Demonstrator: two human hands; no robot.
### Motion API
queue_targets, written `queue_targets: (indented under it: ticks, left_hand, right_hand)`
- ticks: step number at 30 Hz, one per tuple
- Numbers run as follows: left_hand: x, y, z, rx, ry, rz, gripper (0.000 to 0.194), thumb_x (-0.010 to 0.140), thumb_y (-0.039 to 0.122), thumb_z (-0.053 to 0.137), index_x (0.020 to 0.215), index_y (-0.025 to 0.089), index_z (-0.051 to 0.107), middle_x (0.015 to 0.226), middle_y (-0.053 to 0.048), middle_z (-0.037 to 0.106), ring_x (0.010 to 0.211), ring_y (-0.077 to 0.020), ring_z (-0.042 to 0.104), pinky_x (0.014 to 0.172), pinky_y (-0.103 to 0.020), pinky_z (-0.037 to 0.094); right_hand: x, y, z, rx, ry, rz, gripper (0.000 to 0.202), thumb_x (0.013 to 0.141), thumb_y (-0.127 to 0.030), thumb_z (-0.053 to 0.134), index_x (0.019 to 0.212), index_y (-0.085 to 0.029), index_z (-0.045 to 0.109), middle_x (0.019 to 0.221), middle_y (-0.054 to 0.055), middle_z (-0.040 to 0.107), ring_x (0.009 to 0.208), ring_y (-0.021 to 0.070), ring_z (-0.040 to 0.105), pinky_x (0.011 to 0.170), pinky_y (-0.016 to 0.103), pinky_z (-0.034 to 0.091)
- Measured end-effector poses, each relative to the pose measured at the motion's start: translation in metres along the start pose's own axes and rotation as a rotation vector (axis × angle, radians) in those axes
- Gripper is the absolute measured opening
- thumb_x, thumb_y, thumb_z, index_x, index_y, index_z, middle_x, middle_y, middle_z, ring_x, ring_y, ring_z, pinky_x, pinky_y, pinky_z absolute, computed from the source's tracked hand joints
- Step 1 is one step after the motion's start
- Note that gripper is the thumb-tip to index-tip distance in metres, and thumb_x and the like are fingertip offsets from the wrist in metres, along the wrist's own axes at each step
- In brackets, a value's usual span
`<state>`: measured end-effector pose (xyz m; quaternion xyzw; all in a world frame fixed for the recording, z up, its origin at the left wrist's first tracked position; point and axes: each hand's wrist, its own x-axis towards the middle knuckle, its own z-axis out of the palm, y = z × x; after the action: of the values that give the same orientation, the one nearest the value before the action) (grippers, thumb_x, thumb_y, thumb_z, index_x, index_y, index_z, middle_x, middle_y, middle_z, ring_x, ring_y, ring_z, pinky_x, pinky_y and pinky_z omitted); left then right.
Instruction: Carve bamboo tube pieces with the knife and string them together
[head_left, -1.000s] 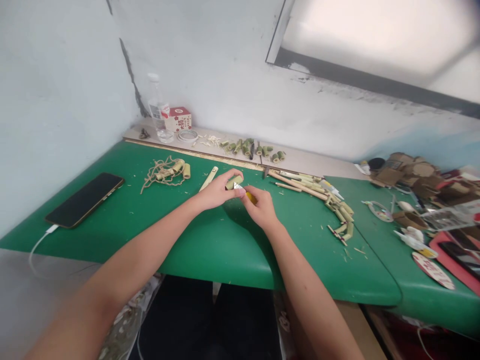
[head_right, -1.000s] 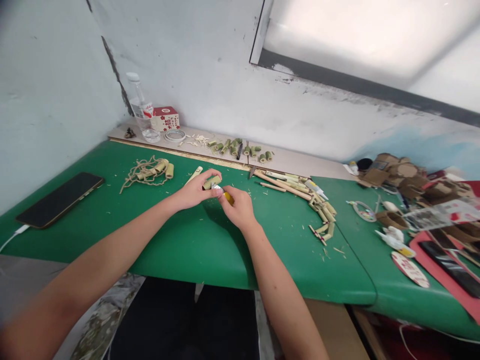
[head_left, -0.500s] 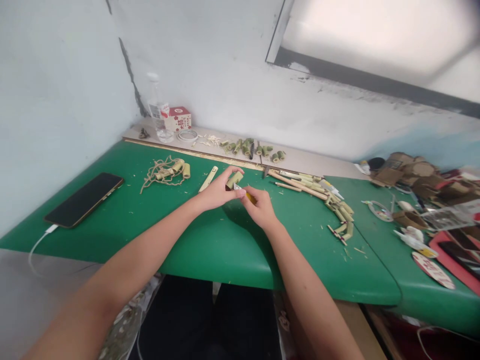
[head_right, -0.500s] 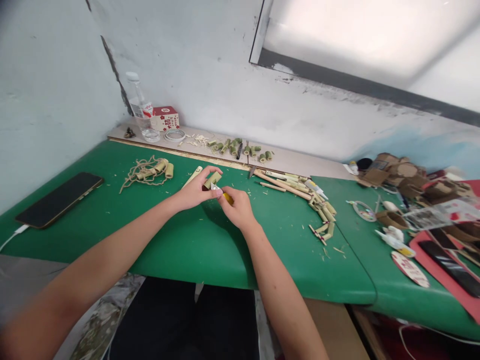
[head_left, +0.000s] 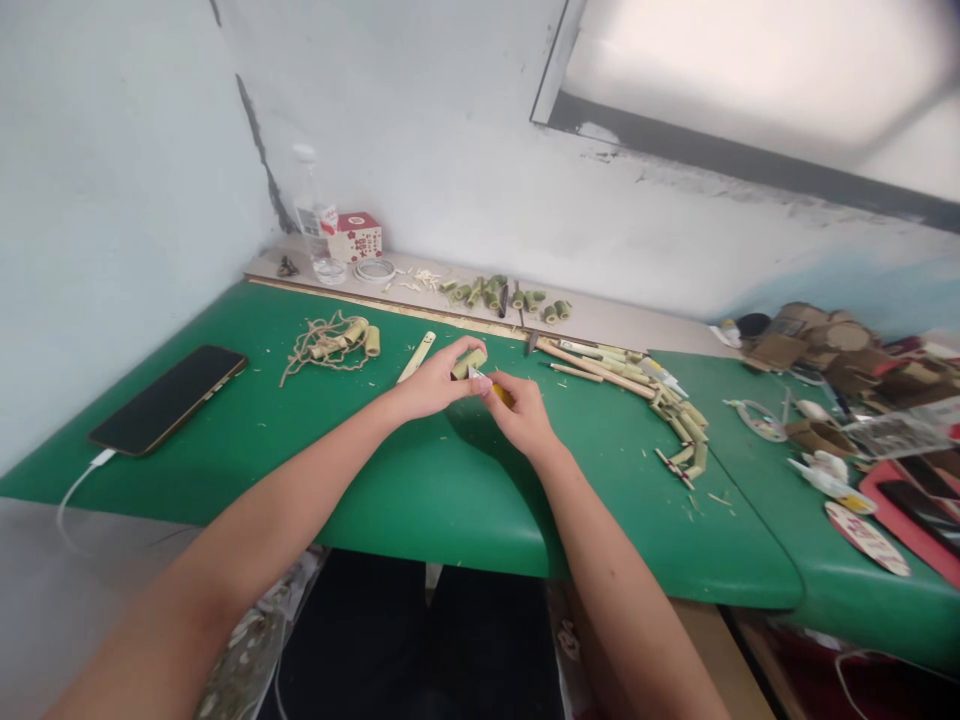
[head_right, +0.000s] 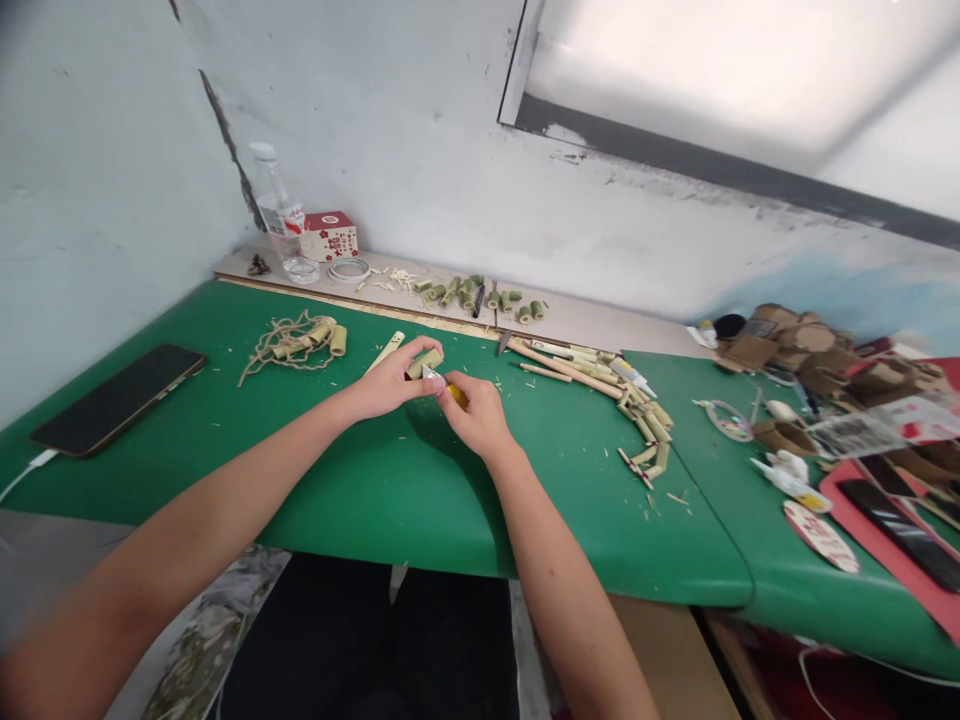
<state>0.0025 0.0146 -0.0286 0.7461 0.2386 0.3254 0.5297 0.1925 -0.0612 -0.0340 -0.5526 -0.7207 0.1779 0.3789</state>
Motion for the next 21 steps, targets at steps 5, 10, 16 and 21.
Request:
queue_targets:
  ticks: [5,10,16,21]
  left_hand:
    - [0.0002,0.0021,-0.0003,0.043,0.034,0.021,0.038,0.092,0.043,0.075,0.118,0.023,0.055,0.084,0.005,0.044,0.069,-0.0111,0.038,0.063,-0.024,0.031]
    - [-0.0005,0.0045,0.0012,0.079,0.070,0.014,0.039,0.090,0.043,0.077,0.117,0.022,0.056,0.081,0.006,0.044,0.068,-0.0113,0.038,0.064,-0.024,0.031]
    - [-0.0039,0.0058,0.0028,0.019,0.028,-0.015,0.047,0.093,0.037,0.074,0.132,0.026,0.050,0.079,0.006,0.043,0.064,-0.0116,0.040,0.062,-0.024,0.033]
    - [-0.0050,0.0057,0.0014,0.086,0.022,0.010,0.040,0.097,0.040,0.071,0.129,0.026,0.052,0.079,0.006,0.040,0.067,-0.0123,0.038,0.063,-0.024,0.031]
  right_hand:
    - [-0.0001,0.0009,0.0010,-0.030,0.020,0.016,0.056,0.102,-0.069,0.052,0.093,-0.019,0.075,0.068,0.002,0.066,0.061,0.0171,0.052,0.061,0.030,0.036]
    - [0.0001,0.0002,0.0005,-0.032,0.033,0.019,0.053,0.102,-0.065,0.053,0.093,-0.018,0.075,0.068,0.002,0.064,0.061,0.0166,0.052,0.061,0.030,0.035]
    - [0.0004,-0.0023,-0.0002,0.024,-0.018,0.007,0.054,0.102,-0.066,0.052,0.089,-0.019,0.073,0.065,0.001,0.061,0.059,0.0156,0.048,0.059,0.030,0.034]
    - [0.0001,-0.0026,-0.0002,0.028,-0.017,0.008,0.054,0.103,-0.066,0.052,0.090,-0.018,0.074,0.066,0.001,0.061,0.059,0.0155,0.048,0.059,0.030,0.034]
